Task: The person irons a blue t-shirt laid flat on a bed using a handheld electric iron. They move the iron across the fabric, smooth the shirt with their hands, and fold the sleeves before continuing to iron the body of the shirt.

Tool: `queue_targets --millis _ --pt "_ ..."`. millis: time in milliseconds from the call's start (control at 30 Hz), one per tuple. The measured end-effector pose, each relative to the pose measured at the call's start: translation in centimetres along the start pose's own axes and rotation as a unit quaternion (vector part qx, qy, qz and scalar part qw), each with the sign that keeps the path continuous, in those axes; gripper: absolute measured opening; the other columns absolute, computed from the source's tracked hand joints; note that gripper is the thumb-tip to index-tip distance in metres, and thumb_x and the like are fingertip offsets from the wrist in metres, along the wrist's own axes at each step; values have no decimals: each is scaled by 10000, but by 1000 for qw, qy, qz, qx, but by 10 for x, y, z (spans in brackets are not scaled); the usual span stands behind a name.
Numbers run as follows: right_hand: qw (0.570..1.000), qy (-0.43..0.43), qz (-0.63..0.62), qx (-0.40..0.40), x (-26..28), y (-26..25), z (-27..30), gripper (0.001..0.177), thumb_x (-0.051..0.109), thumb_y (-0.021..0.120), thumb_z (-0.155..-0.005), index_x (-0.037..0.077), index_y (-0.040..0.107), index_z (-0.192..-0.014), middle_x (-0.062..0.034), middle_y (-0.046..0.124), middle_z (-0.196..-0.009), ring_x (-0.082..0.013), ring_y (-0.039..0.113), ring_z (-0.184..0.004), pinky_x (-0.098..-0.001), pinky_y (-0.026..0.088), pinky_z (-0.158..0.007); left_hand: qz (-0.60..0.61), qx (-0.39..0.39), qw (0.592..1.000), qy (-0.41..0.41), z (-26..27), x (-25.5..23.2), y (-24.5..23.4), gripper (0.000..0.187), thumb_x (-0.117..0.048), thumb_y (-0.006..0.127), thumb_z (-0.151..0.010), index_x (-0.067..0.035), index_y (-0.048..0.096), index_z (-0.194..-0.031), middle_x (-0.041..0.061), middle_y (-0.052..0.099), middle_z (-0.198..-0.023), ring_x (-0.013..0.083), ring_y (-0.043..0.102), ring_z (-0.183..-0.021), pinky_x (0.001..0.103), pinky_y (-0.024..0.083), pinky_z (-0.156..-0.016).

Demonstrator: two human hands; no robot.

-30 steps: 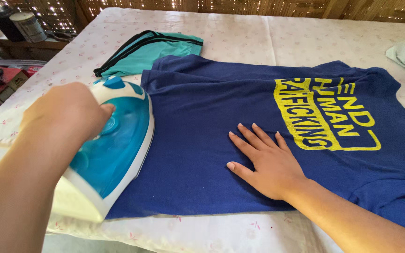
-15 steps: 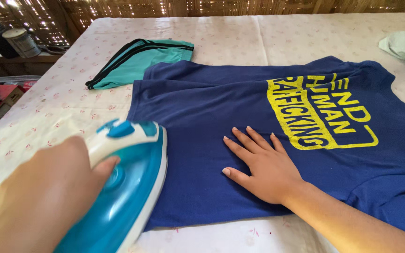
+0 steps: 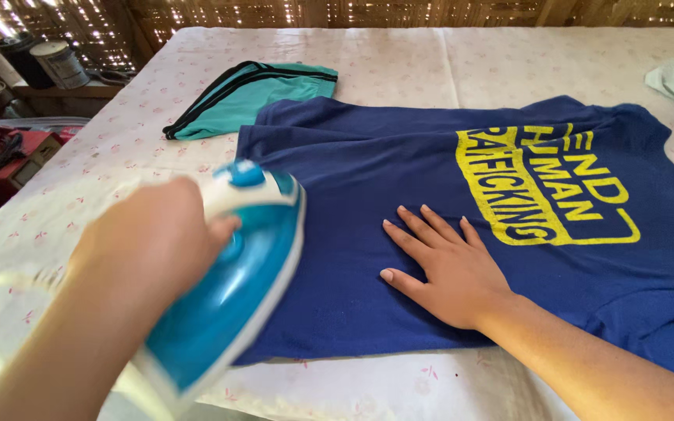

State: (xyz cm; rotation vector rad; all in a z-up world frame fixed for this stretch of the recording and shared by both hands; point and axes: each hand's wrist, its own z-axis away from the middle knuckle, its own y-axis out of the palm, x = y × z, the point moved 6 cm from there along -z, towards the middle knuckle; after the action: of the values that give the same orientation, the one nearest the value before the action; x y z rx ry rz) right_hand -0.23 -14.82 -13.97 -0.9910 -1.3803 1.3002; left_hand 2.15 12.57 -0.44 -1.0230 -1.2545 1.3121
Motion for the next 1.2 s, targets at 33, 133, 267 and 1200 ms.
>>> queue_targets --millis 33,133,267,1200 --pt "1000 2 -2 1 -1 1 0 791 655 465 -902 333 313 -1609 36 170 -1717 -230 111 -1568 -546 89 -1179 -10 26 1000 -10 10 1 1 507 -540 696 -912 -85 705 -1136 183 756 -1048 384 729 -982 503 572 -867" --pt "1000 -1 1 1 -2 2 3 790 654 453 -913 323 303 -1613 22 163 -1720 -239 107 -1569 -553 86 -1178 -32 75 996 -28 24 -2 8 501 -542 668 -931 -97 675 -1160 157 761 -1026 358 735 -973 480 570 -856" --pt "1000 -16 7 4 0 2 2 788 645 427 -939 298 262 -1627 -2 140 -1725 -256 79 -1575 -570 76 -1174 -15 17 1000 -7 5 -15 0 533 -569 692 -908 -103 690 -1167 174 755 -1056 383 724 -997 507 571 -849" --pt "986 146 67 34 -177 8 64 946 737 496 -825 345 191 -1631 93 41 -1742 -223 64 -1534 -712 80 -1130 15 -18 997 76 -23 -53 -5 552 -556 701 -900 -36 721 -1084 225 741 -1046 419 722 -972 526 575 -843"
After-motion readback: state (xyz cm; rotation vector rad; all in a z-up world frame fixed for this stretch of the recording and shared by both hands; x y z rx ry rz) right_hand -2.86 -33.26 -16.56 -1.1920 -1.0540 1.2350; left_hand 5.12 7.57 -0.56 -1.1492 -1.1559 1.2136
